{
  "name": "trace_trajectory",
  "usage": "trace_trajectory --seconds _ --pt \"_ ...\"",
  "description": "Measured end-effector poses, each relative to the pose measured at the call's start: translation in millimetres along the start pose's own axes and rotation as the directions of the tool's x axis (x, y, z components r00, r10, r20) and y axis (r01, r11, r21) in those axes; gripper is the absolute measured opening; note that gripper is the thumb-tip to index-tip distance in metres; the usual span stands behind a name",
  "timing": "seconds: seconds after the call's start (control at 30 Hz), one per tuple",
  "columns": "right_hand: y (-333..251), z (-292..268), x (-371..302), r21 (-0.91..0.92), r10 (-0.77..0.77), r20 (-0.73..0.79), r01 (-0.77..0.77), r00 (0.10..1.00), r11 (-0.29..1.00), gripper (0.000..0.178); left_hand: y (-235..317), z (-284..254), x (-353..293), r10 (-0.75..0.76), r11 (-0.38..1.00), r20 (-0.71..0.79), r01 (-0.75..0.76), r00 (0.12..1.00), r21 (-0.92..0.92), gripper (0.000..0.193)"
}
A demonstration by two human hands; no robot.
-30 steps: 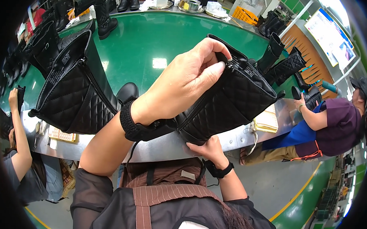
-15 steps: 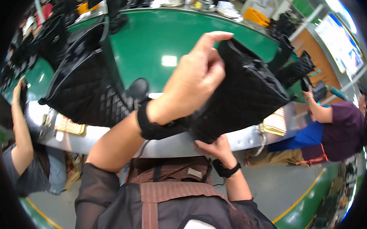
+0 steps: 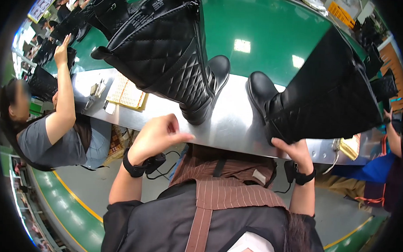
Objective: Inspecting zippers, buckles, and alignment of black boots on a production line.
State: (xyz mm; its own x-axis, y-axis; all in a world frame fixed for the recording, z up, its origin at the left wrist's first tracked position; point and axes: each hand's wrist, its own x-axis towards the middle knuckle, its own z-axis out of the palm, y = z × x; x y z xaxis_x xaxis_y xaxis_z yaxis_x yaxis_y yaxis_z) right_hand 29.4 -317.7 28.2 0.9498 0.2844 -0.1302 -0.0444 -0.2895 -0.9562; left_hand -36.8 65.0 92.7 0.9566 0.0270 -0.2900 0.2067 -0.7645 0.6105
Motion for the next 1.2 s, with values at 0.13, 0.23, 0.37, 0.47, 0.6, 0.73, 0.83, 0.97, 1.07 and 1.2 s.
trace_trajectory --seconds 0.13,0.23,0.37,0.47,0.6,0.73,0.83,0.97,1.07,1.2 --pt "-2 28 15 -0.089 -0.189 -0.086 0.182 0.978 0.979 0.05 -18 17 33 0.303 0.904 -0.403 -0.395 0.863 -0.166 0.062" --pt "-8 44 22 0.067 -0.129 -0.125 0.138 0.984 0.988 0.044 -13 45 62 0.253 0.797 -0.34 -0.394 0.906 -0.457 0.056" --pt "-23 64 18 0.376 -0.068 -0.128 0.112 0.989 0.92 0.043 -1 59 67 0.12 0.587 -0.252 -0.274 0.96 -0.762 0.044" --pt "-21 67 12 0.616 -0.029 -0.103 0.087 0.994 0.783 0.045 18 63 57 0.168 0.349 -0.214 -0.261 0.962 -0.9 0.038" --pt "-28 63 5 0.768 -0.094 -0.061 0.106 0.994 0.632 0.046 43 53 49 0.23 0.038 -0.055 -0.065 0.972 -0.997 0.034" --pt "-39 61 -3 0.809 -0.141 -0.102 0.165 0.985 0.564 0.058 51 54 50 0.326 -0.034 -0.057 -0.049 0.944 -0.998 0.036" --pt "-44 61 -3 0.824 -0.117 -0.155 0.194 0.981 0.532 0.064 59 58 46 0.317 -0.011 -0.104 -0.106 0.943 -0.994 0.044" --pt "-30 59 -1 0.845 -0.156 -0.079 0.15 0.985 0.513 0.061 54 71 49 0.346 -0.031 -0.063 -0.056 0.936 -0.998 0.044" --pt "-23 56 2 0.885 -0.208 -0.01 0.106 0.978 0.453 0.056 53 73 49 0.346 -0.057 -0.016 0.004 0.938 -0.998 0.045" --pt "-24 51 3 0.876 -0.226 0.039 0.075 0.973 0.477 0.05 53 66 49 0.436 -0.076 0.028 0.067 0.899 -0.995 0.045"
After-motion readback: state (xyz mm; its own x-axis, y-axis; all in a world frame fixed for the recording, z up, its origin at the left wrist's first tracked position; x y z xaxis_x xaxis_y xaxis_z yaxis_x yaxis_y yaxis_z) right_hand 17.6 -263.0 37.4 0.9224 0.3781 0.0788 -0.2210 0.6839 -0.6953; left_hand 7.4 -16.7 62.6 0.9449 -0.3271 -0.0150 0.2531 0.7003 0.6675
